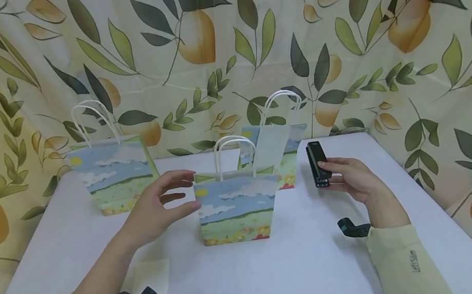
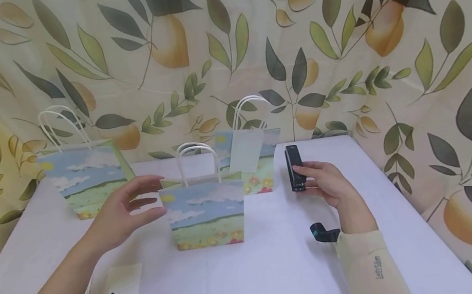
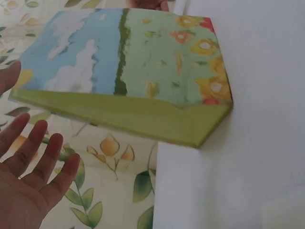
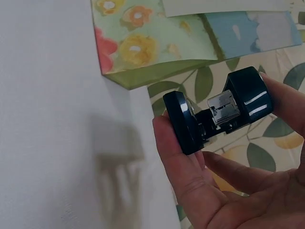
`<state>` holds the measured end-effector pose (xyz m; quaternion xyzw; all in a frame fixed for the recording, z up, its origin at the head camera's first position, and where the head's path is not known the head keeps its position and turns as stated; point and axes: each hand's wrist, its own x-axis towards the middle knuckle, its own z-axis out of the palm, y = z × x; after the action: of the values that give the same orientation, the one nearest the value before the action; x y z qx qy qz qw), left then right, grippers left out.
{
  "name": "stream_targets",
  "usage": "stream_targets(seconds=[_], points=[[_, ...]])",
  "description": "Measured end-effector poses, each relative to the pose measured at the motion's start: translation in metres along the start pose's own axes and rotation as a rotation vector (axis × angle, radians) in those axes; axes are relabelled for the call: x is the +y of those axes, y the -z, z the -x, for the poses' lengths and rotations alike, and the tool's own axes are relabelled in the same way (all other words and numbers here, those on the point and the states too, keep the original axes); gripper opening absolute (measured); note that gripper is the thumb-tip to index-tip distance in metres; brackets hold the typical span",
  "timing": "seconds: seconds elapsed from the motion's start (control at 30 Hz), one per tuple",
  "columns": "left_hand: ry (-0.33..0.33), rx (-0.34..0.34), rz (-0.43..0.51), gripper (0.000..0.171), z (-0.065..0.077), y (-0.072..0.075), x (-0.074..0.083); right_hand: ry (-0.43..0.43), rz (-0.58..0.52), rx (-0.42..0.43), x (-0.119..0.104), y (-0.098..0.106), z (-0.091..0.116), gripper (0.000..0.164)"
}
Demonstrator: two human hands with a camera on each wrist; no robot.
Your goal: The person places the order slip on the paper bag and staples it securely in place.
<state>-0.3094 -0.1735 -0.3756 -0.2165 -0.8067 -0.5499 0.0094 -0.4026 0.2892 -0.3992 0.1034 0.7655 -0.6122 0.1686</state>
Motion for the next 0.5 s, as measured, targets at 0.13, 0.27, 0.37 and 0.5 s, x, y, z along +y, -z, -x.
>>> stream_targets(seconds=[0.13, 0.27, 0.37, 0.5], points=[[0.048, -0.008, -0.061, 0.06, 0.008, 0.008, -0.007, -0.016, 0.007, 0.004, 0.004, 0.001, -0.003, 0.091], [0.119, -0.032, -0.147, 0.061, 0.019, 0.019, -0.017, -0.025, 0.008, -0.003, 0.007, 0.002, -0.004, 0.091], [0.153, -0.063, -0.209, 0.061, 0.03, 0.027, -0.028, -0.026, 0.019, -0.005, 0.007, 0.003, -0.005, 0.091], [0.19, -0.106, -0.291, 0.061, 0.046, 0.034, -0.038, -0.019, 0.031, -0.005, 0.006, 0.003, -0.004, 0.092]])
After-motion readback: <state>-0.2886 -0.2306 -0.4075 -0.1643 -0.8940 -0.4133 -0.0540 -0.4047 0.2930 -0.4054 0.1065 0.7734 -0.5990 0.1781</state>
